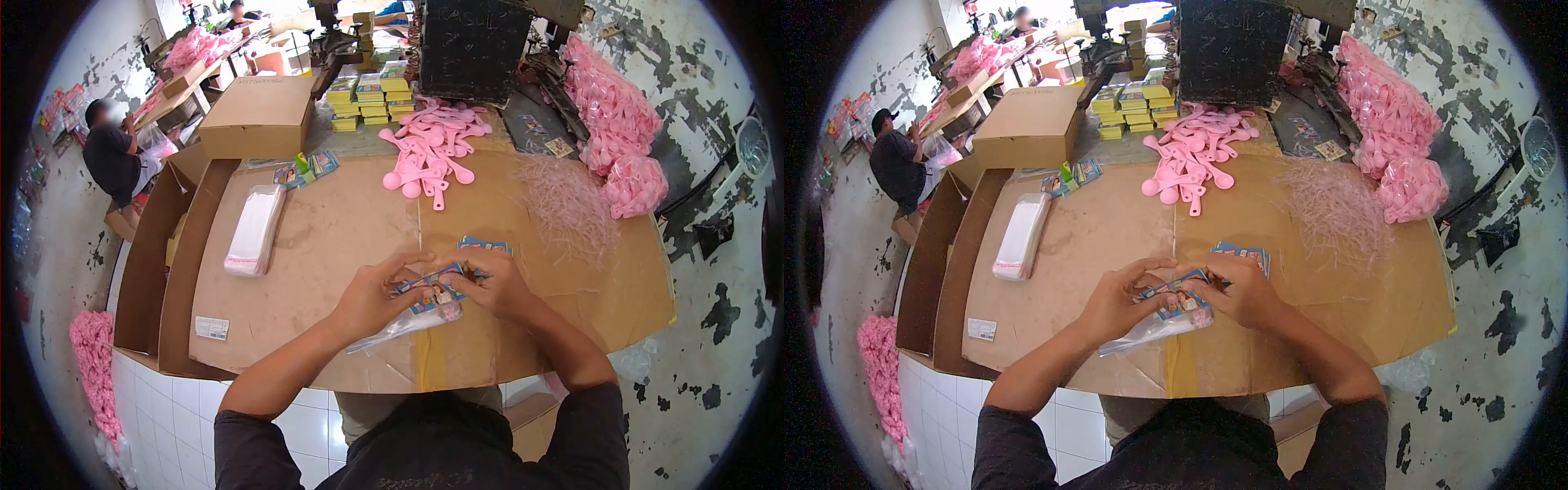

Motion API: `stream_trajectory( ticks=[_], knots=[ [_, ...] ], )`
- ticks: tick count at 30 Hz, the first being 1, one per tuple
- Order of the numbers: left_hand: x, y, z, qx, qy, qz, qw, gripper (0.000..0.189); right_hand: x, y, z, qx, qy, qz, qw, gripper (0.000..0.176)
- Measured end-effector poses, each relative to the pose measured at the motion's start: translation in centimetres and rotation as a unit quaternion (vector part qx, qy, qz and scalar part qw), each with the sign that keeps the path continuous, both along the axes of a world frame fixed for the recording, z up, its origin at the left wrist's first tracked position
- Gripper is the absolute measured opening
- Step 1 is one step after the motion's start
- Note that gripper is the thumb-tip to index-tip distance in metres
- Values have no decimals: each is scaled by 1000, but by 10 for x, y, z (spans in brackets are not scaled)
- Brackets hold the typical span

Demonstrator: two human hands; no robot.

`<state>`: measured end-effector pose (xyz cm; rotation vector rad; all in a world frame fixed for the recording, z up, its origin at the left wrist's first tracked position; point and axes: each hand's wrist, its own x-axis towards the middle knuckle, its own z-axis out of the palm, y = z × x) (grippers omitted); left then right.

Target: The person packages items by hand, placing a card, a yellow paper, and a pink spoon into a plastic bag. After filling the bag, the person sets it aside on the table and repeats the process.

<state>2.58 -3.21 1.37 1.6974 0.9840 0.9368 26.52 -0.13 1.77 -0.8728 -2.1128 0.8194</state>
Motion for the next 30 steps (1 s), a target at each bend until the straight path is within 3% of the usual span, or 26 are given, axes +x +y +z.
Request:
stream_trajectory(
  ticks=[3, 6, 9, 15, 18, 21, 24, 27, 30],
  knots=[
    [-1, 3, -6, -16, -57, 11, 998, 45, -9, 0, 2, -113, 168, -48, 978, 26],
    [-3, 7, -14, 1, -144, 43, 989, 46, -4, 1, 5, -162, 139, -26, 977, 33],
    [-6, 4, -8, -62, -153, 46, 985, 46, -10, -9, 6, -112, 44, 27, 992, 27],
    [-8, 5, -4, -42, -104, 25, 993, 48, -15, 6, 1, -120, 82, -1, 989, 24],
    [-13, 2, 12, -112, -36, 19, 993, 48, -14, 20, 21, 22, -55, 97, 994, 22],
    [-12, 7, -6, -39, -75, 38, 996, 48, -17, 58, 39, -21, -70, 175, 982, 23],
    [-17, 12, 0, -55, -50, 70, 995, 48, -24, 151, 14, 45, -65, 29, 996, 35],
    [-20, 22, -13, -75, -95, 91, 988, 47, -29, 251, -24, 148, -124, -132, 972, 54],
    [-24, 26, -18, -55, -75, 105, 990, 47, -47, 269, -18, 97, -254, -241, 932, 63]
  ],
)
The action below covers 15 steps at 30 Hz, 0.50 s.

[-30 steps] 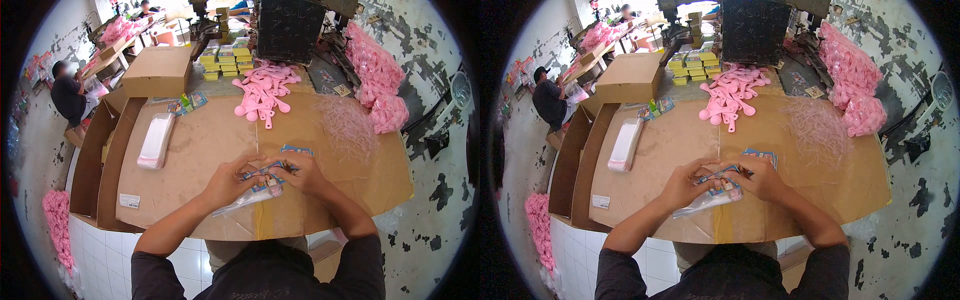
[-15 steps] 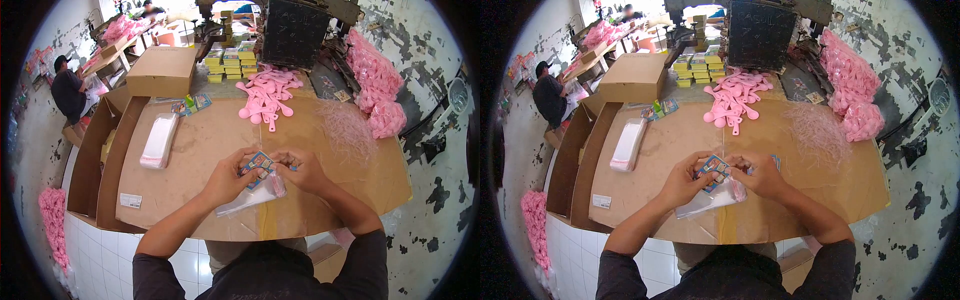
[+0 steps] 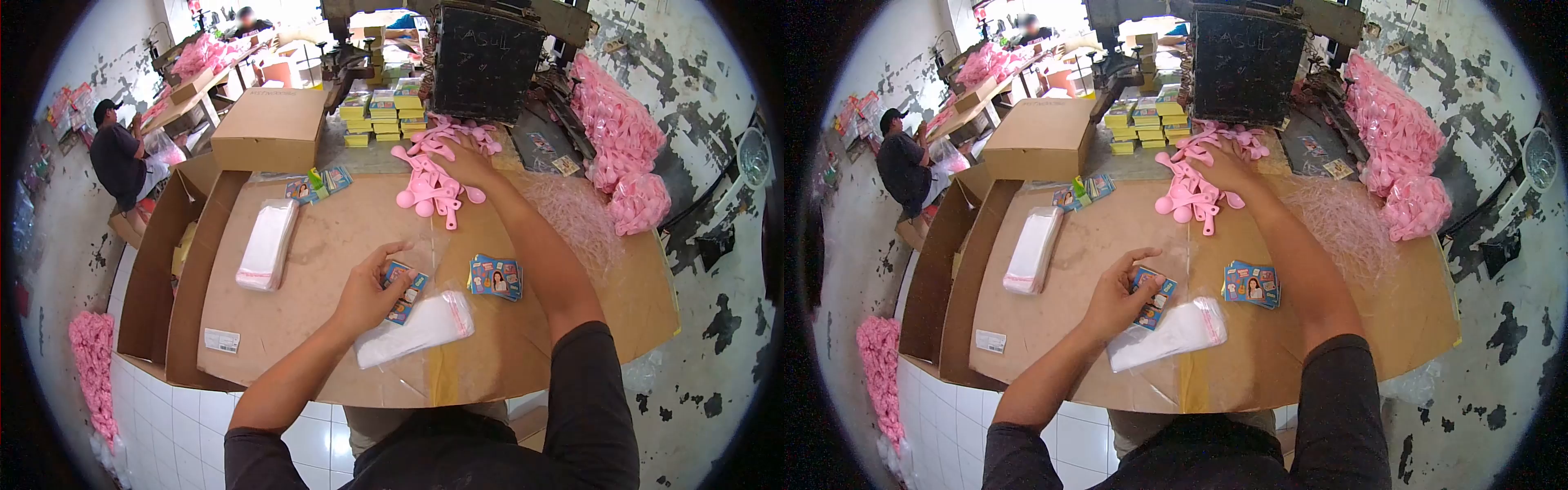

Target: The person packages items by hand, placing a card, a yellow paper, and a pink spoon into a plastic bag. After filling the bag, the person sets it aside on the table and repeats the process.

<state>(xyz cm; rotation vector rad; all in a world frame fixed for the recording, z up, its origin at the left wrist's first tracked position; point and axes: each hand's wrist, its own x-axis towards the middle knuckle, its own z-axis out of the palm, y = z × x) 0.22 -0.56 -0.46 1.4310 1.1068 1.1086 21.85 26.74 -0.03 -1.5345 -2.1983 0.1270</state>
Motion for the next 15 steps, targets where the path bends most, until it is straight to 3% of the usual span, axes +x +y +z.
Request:
stream_trajectory(
  ticks=[3, 7, 15],
  knots=[
    [-2, 4, -8, 9, 27, 6, 1000, 44, -8, 6, -12, 5, -87, 5, 996, 67],
    [-3, 0, 1, 7, 41, 9, 999, 42, -3, -14, -16, -56, 7, 71, 996, 69],
    [-4, 4, -9, 32, 50, 8, 998, 33, -3, -101, -4, -21, -36, 99, 994, 58]
  ],
)
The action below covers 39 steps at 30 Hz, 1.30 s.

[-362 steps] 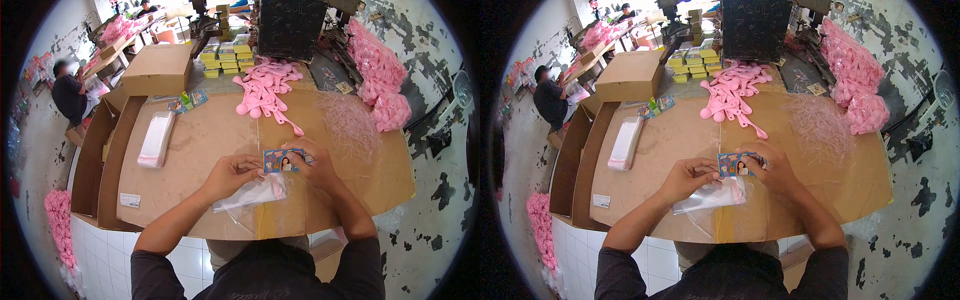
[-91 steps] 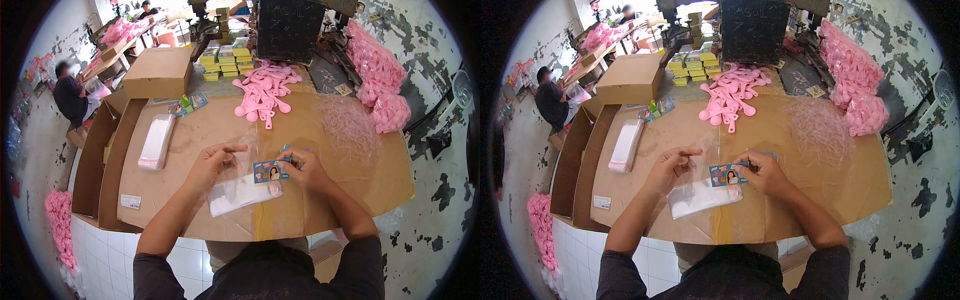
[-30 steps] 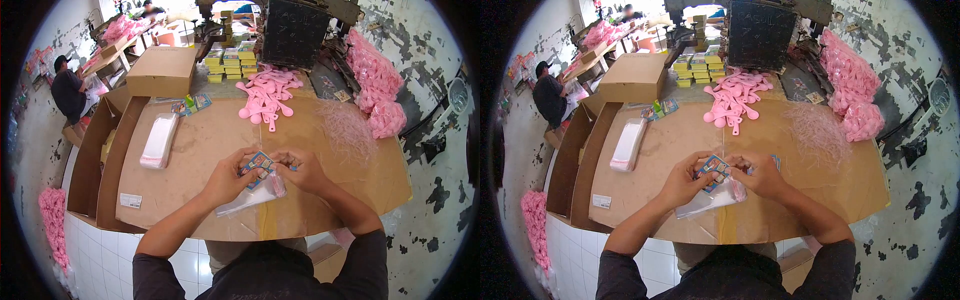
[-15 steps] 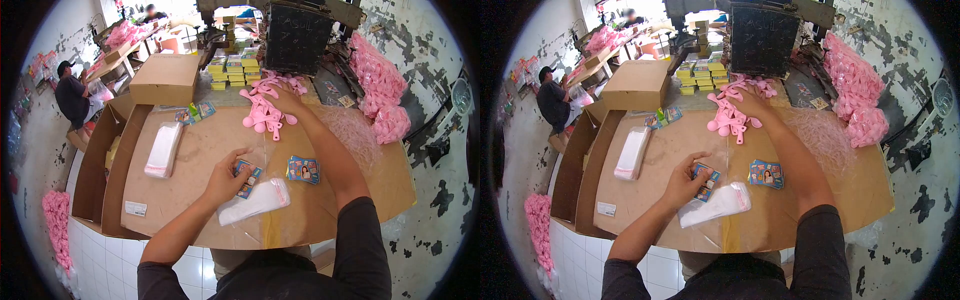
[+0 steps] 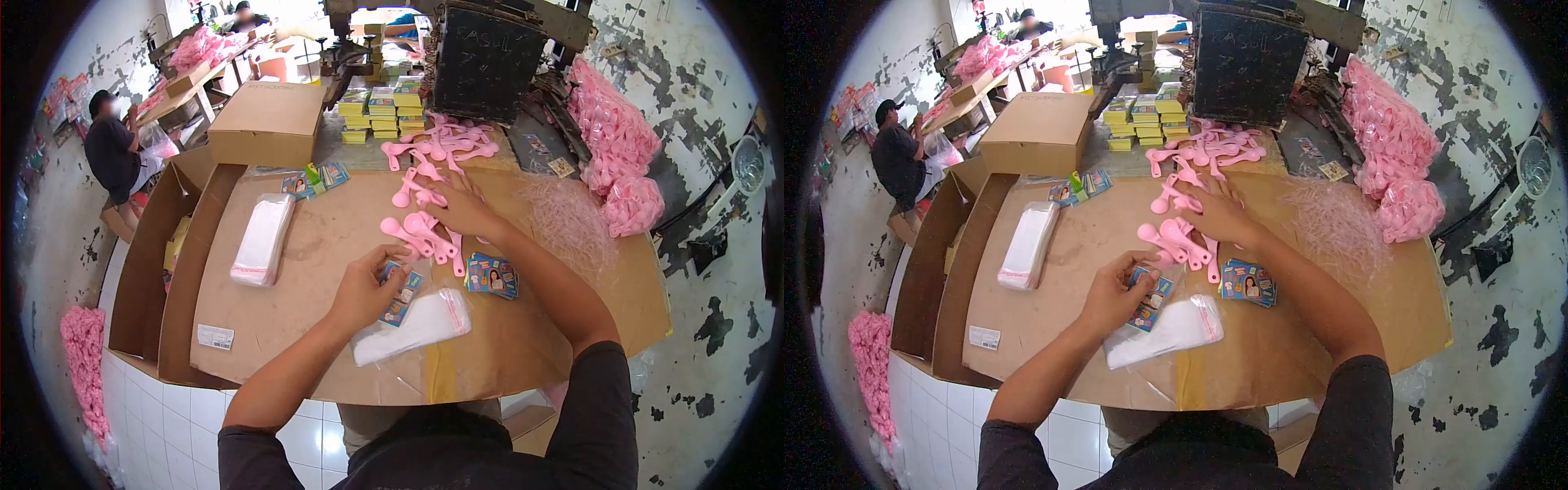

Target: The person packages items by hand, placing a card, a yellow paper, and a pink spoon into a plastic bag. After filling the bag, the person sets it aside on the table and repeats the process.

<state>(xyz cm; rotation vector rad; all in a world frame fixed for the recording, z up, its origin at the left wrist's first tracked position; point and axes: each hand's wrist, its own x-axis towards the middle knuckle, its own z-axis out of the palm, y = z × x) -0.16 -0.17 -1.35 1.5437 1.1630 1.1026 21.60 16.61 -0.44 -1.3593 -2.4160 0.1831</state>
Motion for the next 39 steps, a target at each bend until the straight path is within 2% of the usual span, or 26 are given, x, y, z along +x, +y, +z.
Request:
stream_trajectory(
  ticks=[2, 5, 8, 11, 14, 17, 20, 23, 26, 29, 32, 36, 39],
  knots=[
    [1, -2, 6, -28, -44, -7, 999, 31, 9, -3, 5, 1, -5, 30, 1000, 53],
    [2, -1, 7, -44, -107, -19, 993, 28, 23, 11, 11, 17, 86, 69, 994, 40],
    [0, 3, 4, -54, -137, -38, 988, 26, 9, -3, 32, -29, 114, 101, 988, 31],
    [2, 2, 4, -65, -165, -57, 982, 26, -9, 6, 9, 95, 6, 76, 993, 28],
    [1, 3, 1, -49, -186, -57, 980, 29, -15, 26, -1, 98, 16, 54, 994, 32],
    [2, 2, 3, -47, -204, -49, 977, 32, -17, 8, 33, -131, 132, 40, 982, 36],
    [-1, -1, 11, -57, -194, -50, 978, 33, -6, -29, 62, -216, 249, 134, 935, 47],
    [3, -6, 12, -60, -205, -61, 975, 34, 8, -79, 80, -302, 381, 138, 863, 60],
    [7, -8, 11, -51, -204, -78, 975, 33, 11, -106, 84, -245, 475, 151, 832, 70],
    [10, -9, 9, -56, -192, -86, 976, 32, 9, -120, 81, -242, 468, 158, 835, 65],
    [10, -11, 7, -69, -168, -96, 979, 31, 11, -121, 68, -224, 428, 134, 865, 60],
    [9, -13, 11, -84, -122, -103, 984, 31, 9, -124, 61, -232, 455, 128, 850, 52],
    [9, -13, 16, -91, -178, -111, 974, 31, 2, -129, 50, -217, 499, 119, 831, 45]
  ],
)
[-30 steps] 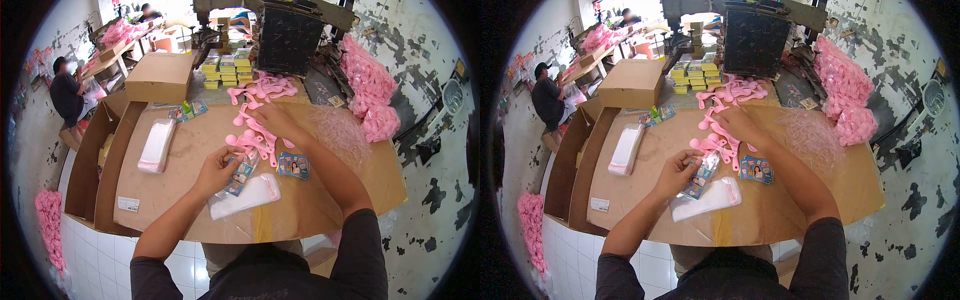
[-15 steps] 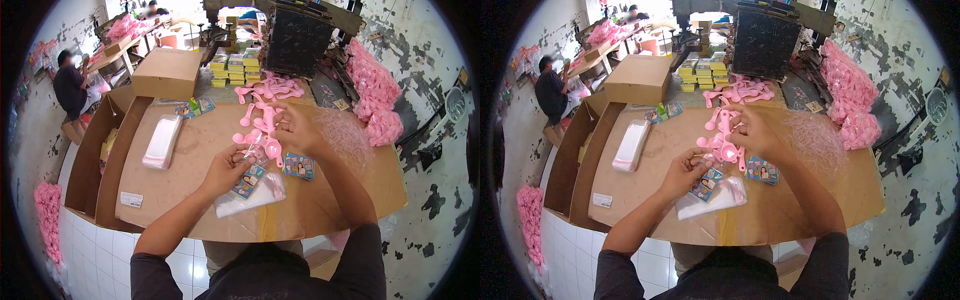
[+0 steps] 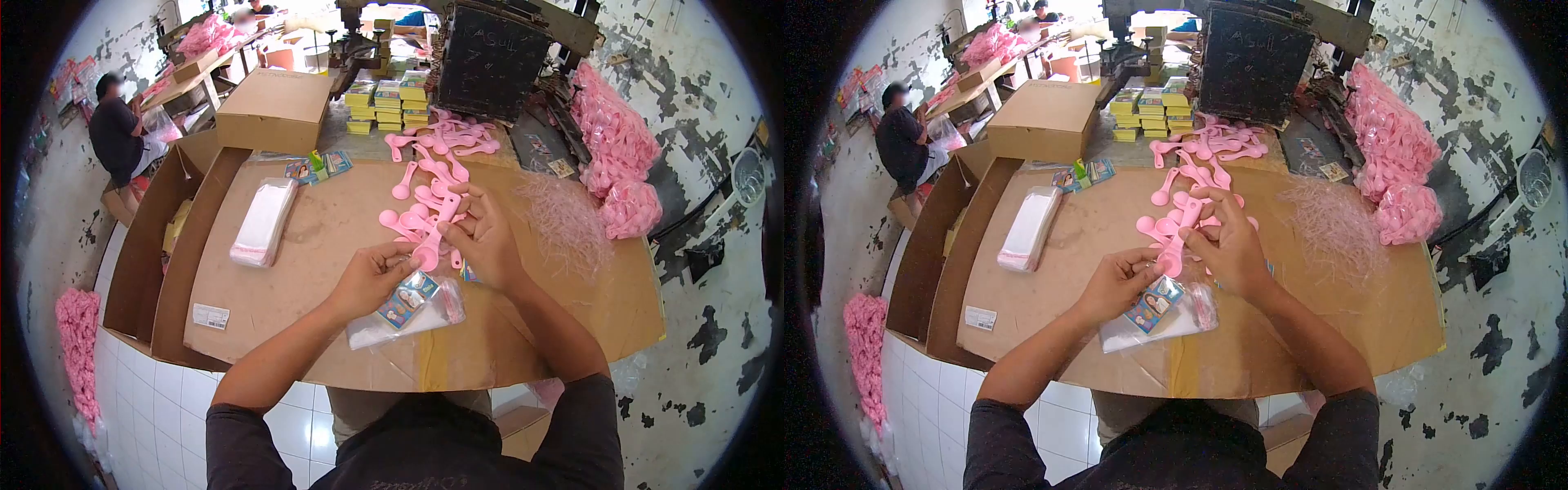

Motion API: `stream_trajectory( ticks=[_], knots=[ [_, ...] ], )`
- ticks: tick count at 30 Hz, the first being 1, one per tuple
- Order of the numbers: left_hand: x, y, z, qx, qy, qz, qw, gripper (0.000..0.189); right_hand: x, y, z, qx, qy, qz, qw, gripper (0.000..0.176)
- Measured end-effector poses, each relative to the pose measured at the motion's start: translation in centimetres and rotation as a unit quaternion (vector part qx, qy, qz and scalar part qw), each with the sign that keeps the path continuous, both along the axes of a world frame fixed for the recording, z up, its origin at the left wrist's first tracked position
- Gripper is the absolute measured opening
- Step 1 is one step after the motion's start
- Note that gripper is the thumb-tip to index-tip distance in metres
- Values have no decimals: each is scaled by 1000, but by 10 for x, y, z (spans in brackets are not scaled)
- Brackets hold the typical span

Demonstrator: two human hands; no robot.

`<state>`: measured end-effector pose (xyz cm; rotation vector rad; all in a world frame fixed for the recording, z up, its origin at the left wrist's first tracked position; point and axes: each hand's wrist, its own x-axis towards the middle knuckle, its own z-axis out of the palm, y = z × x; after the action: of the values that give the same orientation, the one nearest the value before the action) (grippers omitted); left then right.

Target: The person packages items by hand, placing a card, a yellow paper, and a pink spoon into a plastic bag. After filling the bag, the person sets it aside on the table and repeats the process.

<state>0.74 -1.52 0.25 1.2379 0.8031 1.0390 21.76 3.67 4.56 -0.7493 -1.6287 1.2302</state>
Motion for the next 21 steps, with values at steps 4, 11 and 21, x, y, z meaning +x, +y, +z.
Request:
stream_trajectory(
  ticks=[4, 11, 21],
  knots=[
    [0, 6, -13, -5, -48, 10, 999, 31, 1, -4, -15, 42, -13, 27, 999, 44],
    [-6, 5, -7, -7, -32, -32, 999, 31, 15, 4, 2, -14, -22, 87, 996, 30],
    [-1, -6, 11, 124, -31, 41, 991, 40, 11, -24, 80, 348, -189, 84, 915, 10]
  ],
)
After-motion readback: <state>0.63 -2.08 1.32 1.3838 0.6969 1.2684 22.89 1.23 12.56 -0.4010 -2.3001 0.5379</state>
